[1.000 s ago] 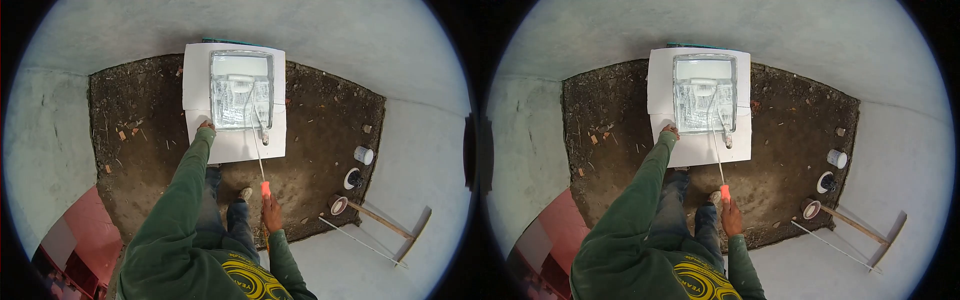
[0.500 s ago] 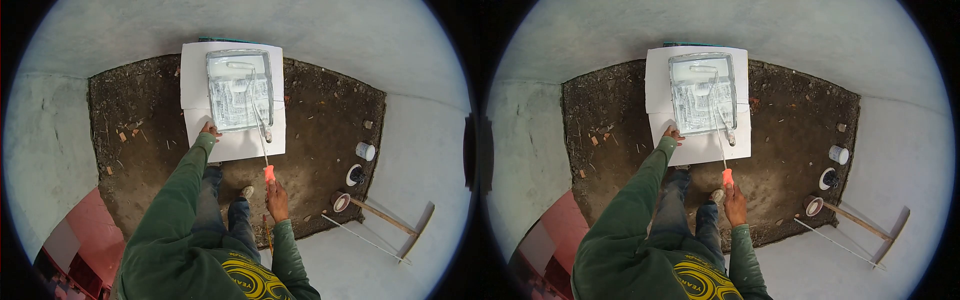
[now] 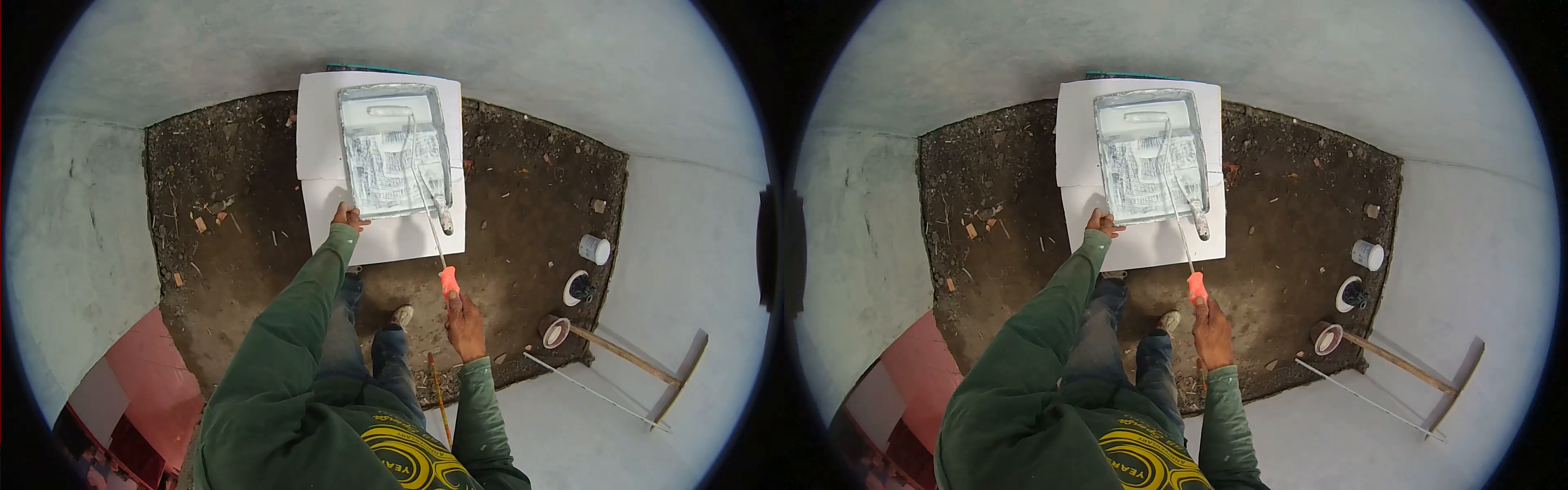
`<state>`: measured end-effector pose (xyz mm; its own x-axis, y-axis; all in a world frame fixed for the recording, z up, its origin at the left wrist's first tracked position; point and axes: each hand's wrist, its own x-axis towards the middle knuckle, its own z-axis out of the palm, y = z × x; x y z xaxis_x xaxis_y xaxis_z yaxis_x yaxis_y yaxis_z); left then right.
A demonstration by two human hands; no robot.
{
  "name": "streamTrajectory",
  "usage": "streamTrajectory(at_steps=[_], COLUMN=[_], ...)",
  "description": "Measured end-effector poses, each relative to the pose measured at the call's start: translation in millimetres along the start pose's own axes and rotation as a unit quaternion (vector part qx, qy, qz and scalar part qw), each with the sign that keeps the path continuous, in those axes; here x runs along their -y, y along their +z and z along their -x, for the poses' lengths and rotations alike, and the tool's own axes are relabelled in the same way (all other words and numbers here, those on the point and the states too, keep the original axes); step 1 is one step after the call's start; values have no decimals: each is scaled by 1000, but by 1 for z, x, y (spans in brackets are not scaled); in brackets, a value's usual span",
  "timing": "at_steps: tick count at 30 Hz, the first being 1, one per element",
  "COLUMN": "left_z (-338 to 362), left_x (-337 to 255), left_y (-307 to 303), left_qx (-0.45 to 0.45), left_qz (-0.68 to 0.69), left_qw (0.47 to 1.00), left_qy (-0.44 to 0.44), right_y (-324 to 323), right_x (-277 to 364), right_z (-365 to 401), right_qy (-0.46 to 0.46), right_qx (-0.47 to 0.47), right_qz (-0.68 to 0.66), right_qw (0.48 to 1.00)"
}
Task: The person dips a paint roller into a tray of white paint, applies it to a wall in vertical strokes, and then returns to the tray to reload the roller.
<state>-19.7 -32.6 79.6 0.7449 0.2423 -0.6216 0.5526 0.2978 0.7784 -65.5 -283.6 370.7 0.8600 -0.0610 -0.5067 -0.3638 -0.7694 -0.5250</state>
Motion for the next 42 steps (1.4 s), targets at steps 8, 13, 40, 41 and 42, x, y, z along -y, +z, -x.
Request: streamTrajectory(at_steps=[8, 13, 40, 41, 42], left_z=[-4, -6, -7, -8, -7], left_x=[3, 6, 13, 15, 13], left_y=[-3, -2, 2, 2, 2], left_qx=[-13, -30, -45, -49, -51], left_qz=[-4, 36, 5, 19, 19], left_qw=[999, 997, 998, 998, 998], left_qy=[-39, -64, -47, -42, -42], right_y=[-19, -34, -49, -49, -52], right_x=[7, 25, 6, 12, 22], right_z=[-2, -7, 4, 2, 4], right_qy=[53, 120, -222, -144, -145], right_qx=[65, 110, 7, 36, 36], right_qz=[10, -27, 206, 173, 172], right_qw=[996, 986, 953, 974, 974])
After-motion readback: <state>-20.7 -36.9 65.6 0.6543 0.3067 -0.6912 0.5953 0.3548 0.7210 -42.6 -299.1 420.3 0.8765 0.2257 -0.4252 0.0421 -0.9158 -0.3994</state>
